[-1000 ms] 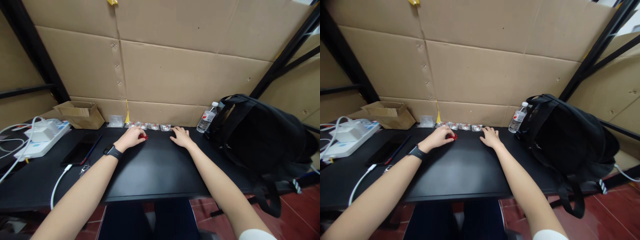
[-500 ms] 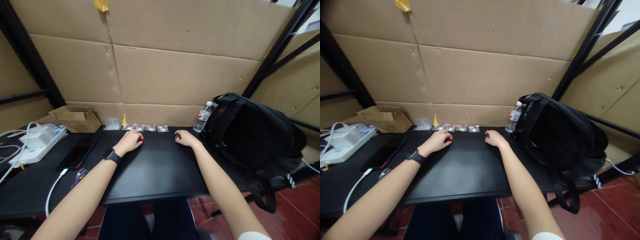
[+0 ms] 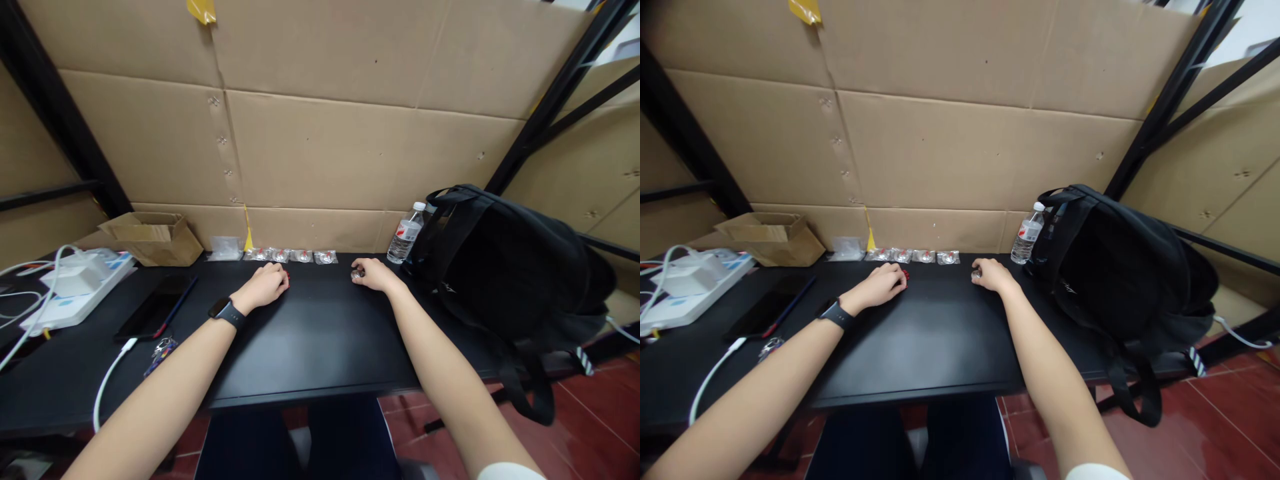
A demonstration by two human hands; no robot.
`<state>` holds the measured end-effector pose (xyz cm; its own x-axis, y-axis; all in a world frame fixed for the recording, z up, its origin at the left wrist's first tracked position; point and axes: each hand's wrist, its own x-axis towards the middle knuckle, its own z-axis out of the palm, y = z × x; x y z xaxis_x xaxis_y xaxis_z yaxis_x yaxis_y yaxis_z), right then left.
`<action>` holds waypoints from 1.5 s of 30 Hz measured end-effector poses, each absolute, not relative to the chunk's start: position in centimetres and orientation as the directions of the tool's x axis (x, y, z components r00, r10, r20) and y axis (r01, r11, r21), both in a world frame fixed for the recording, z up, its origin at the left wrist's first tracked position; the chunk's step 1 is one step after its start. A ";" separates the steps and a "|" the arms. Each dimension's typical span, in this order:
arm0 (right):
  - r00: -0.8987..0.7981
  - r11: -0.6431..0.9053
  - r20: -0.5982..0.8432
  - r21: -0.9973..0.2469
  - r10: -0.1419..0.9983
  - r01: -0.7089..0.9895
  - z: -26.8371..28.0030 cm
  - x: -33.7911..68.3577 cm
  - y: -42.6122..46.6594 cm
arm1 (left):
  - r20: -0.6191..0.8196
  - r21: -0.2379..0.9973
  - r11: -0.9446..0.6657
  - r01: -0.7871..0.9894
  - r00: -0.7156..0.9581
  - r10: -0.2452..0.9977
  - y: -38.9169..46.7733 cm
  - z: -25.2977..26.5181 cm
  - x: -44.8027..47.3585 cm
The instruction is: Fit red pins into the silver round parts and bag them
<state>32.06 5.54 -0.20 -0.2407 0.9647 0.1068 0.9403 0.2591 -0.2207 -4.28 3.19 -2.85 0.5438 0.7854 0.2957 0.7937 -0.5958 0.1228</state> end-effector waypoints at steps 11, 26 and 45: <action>-0.239 0.263 0.130 -0.220 0.962 0.939 0.0 32.2 5.5 | 0.439 0.314 -0.660 0.682 0.512 0.738 2.8 -1.4 -3.7; -0.246 0.273 0.139 -0.232 0.959 0.933 -0.2 32.1 5.6 | 0.471 0.416 -0.645 0.640 0.456 0.756 2.7 -1.2 -3.6; -0.412 0.611 0.454 -0.533 0.790 0.585 -0.2 27.9 4.1 | 0.599 0.272 -0.633 0.724 0.387 0.700 1.9 -0.7 -2.4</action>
<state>27.90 4.15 -0.16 -0.4121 0.7902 0.4536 0.5853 0.6111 -0.5328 -2.42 1.87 -0.70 0.3872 0.7005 0.5995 0.7243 -0.6334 0.2723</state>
